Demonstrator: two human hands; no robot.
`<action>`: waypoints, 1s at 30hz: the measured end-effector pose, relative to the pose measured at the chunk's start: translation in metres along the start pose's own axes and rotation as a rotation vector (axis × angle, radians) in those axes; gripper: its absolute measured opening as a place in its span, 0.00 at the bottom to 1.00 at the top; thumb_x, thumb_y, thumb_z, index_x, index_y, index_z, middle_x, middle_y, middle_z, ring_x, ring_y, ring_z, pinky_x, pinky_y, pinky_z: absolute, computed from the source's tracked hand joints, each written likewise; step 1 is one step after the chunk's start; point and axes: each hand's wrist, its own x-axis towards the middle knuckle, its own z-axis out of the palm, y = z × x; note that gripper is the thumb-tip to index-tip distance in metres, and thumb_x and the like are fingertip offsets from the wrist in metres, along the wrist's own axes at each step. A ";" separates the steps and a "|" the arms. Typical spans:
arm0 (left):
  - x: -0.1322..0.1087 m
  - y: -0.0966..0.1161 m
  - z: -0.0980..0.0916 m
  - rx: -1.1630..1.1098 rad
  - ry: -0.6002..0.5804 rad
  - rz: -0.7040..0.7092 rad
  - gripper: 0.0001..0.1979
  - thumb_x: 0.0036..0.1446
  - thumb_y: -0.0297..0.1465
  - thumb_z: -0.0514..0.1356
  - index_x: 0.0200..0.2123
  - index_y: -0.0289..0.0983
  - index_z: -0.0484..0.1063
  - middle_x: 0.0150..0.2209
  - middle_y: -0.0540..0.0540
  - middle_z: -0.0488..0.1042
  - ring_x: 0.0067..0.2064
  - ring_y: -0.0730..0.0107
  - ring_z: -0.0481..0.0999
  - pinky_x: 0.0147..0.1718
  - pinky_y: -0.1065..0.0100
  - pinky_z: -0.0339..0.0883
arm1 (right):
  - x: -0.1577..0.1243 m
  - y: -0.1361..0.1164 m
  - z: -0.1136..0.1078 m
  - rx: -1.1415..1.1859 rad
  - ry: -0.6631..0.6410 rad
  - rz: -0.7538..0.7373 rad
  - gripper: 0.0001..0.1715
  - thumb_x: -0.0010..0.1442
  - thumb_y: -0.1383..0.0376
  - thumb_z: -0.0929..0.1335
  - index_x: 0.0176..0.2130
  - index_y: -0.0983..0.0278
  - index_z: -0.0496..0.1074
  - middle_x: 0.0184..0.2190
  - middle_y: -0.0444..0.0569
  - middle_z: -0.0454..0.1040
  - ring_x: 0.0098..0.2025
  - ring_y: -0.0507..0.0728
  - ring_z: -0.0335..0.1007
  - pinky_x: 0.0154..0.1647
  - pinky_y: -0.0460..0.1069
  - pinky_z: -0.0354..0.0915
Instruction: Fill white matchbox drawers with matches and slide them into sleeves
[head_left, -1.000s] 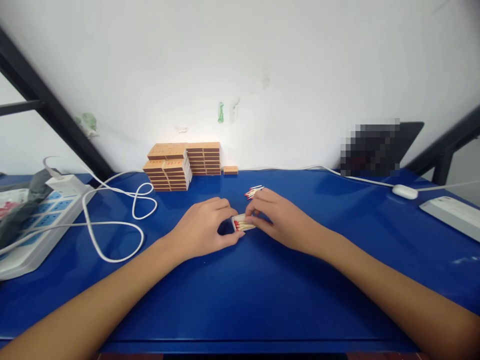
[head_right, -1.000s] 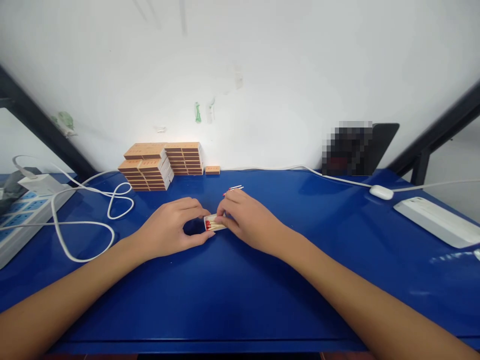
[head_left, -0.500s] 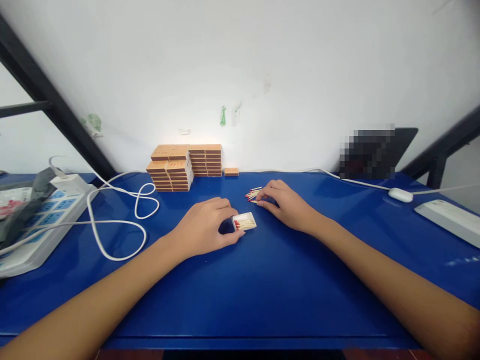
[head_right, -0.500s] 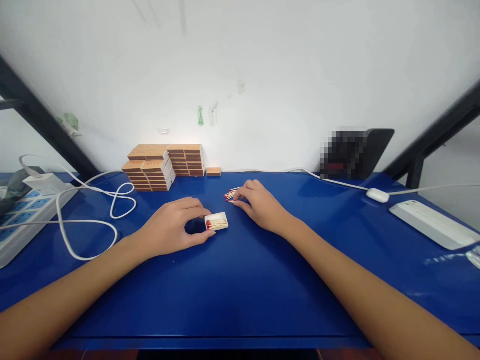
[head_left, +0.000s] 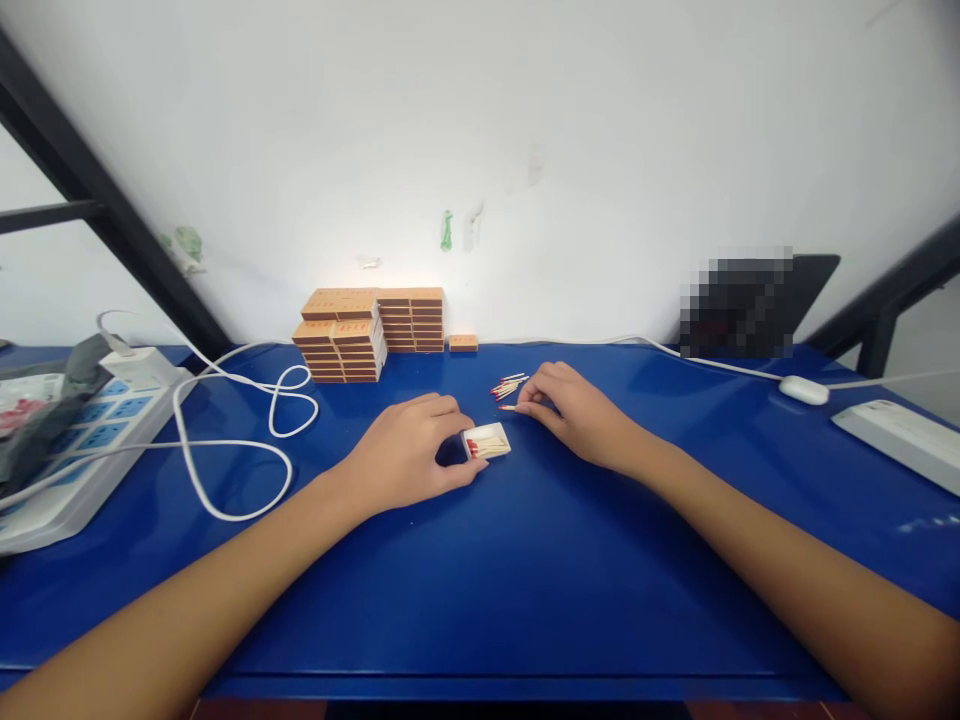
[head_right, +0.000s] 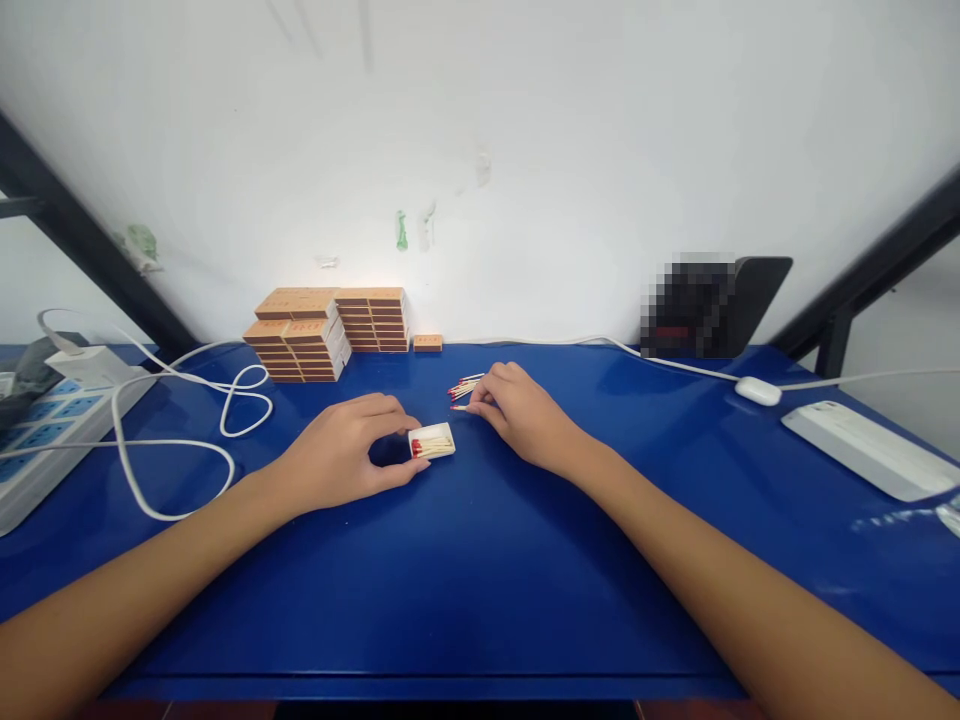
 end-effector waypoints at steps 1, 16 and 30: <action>0.000 0.000 0.000 0.003 0.002 -0.001 0.12 0.65 0.41 0.67 0.44 0.39 0.83 0.42 0.45 0.81 0.43 0.61 0.81 0.42 0.60 0.73 | 0.000 -0.006 -0.002 0.007 0.003 -0.018 0.09 0.75 0.62 0.67 0.39 0.60 0.74 0.41 0.53 0.75 0.45 0.63 0.69 0.47 0.58 0.67; 0.001 0.001 0.002 0.004 0.024 0.018 0.12 0.64 0.39 0.69 0.44 0.38 0.83 0.41 0.45 0.82 0.42 0.61 0.81 0.39 0.61 0.73 | -0.007 -0.053 0.003 -0.224 -0.005 -0.259 0.11 0.75 0.70 0.66 0.39 0.61 0.74 0.41 0.54 0.76 0.46 0.64 0.69 0.51 0.59 0.68; 0.001 0.002 0.001 -0.009 0.019 0.012 0.12 0.64 0.39 0.69 0.44 0.37 0.83 0.42 0.45 0.82 0.42 0.61 0.81 0.40 0.60 0.74 | -0.006 -0.054 0.007 -0.237 0.019 -0.296 0.13 0.75 0.71 0.65 0.39 0.61 0.74 0.39 0.53 0.75 0.46 0.64 0.69 0.52 0.59 0.69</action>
